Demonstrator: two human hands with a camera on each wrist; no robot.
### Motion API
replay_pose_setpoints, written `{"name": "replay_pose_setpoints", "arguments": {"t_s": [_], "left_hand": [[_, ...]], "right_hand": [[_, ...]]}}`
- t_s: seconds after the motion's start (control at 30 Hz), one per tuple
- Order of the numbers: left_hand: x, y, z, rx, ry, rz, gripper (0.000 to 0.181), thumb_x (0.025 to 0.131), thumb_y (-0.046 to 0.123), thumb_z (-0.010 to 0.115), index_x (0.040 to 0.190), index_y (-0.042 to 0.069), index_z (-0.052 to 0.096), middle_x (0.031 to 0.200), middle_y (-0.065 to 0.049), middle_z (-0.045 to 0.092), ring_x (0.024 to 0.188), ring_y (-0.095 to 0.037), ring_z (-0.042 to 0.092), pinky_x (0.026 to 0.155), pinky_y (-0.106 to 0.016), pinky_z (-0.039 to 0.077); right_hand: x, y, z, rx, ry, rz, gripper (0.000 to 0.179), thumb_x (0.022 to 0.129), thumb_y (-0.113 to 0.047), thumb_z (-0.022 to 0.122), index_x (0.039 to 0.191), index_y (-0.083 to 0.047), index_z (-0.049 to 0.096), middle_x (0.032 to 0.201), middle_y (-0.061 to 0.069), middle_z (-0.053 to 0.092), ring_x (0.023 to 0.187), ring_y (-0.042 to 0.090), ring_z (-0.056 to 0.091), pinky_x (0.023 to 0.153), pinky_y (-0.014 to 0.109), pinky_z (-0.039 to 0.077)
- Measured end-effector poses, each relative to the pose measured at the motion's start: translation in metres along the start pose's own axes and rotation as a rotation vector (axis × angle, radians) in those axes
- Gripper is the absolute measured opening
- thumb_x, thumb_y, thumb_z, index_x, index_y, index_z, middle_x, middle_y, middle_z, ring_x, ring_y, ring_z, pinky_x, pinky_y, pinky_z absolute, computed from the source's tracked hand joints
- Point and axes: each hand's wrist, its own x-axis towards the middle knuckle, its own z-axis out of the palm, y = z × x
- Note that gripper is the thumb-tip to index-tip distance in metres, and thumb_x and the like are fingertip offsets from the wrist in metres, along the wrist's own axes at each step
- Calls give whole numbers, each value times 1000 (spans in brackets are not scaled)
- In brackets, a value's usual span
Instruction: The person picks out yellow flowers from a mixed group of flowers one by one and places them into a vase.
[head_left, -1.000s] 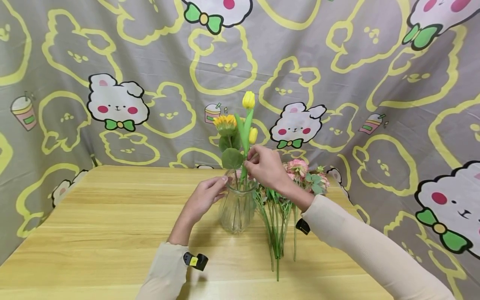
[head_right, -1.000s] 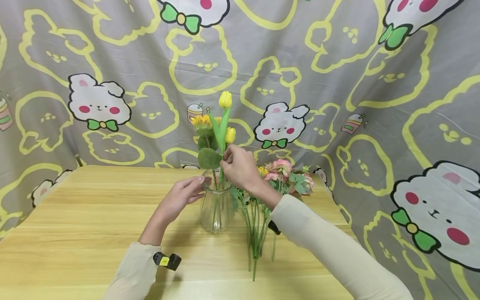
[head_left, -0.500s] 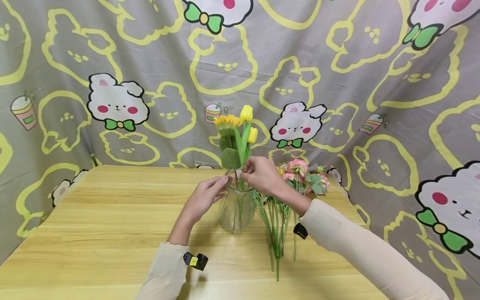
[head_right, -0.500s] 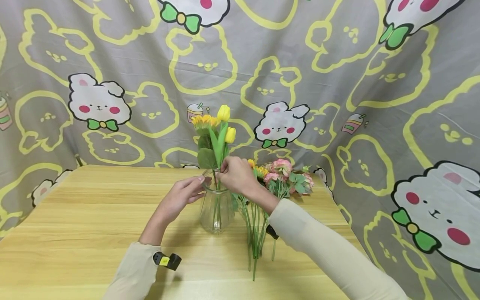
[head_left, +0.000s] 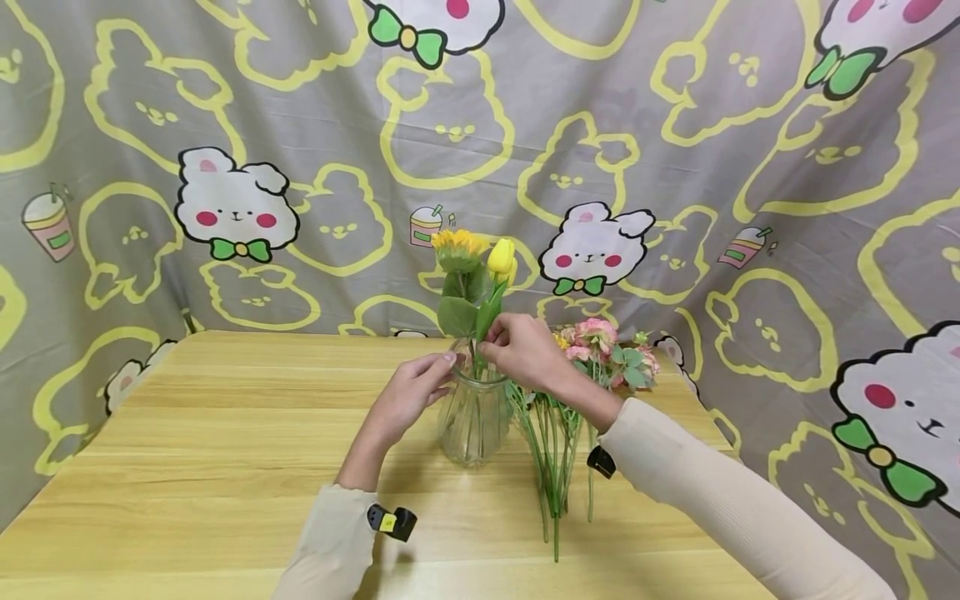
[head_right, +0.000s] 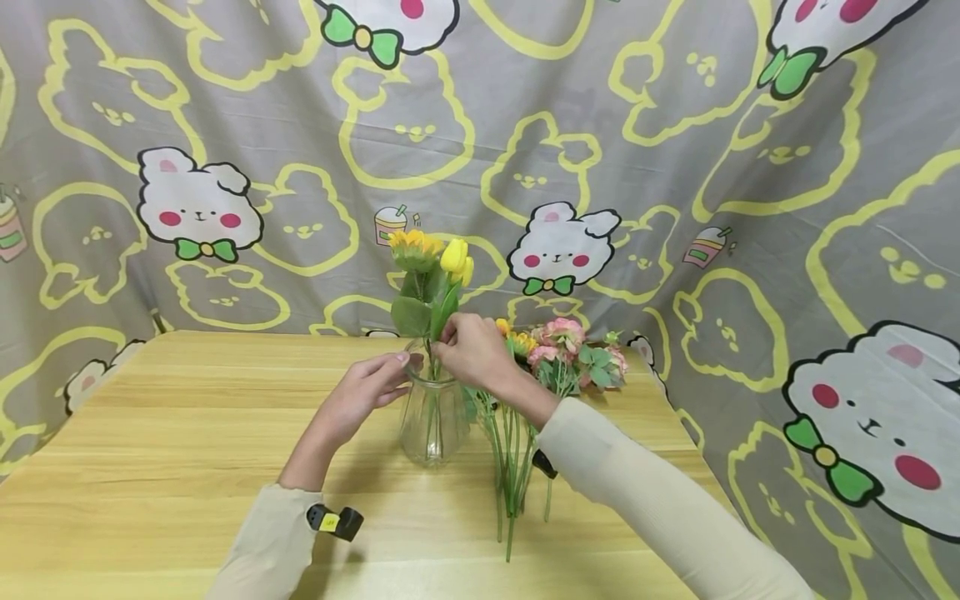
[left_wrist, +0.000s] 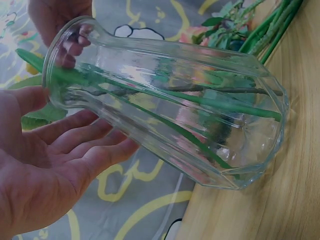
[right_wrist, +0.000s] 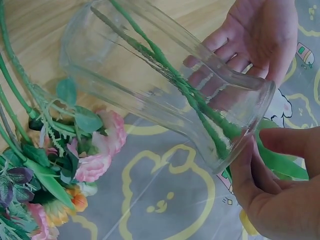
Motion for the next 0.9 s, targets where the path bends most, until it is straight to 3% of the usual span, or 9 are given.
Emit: {"name": "replay_pose_setpoints", "arguments": {"t_s": [0.37,0.7,0.9], "left_hand": [[0,1,0,-4,-12,24,56,108,43,46,145,1,53,148,-16,55,137,-33,53,115,-45,46],[0,1,0,0,-2,19,56,108,43,46,143,0,55,149,-18,53,138,-36,52,116,-46,45],[-2,3,0,-3,9,3,55,107,44,48,142,3,57,148,-15,55,137,-32,53,116,-43,45]], "right_hand": [[1,4,-7,9,120,-26,14,97,-17,67,102,-3,69,85,9,73,62,16,64,55,28,53],[-2,14,-16,-22,161,-3,14,96,-16,66,103,-4,70,86,10,73,63,17,64,59,30,55],[-5,22,-18,-6,147,26,17,98,-19,65,104,-4,69,84,13,73,55,16,58,50,28,47]]}}
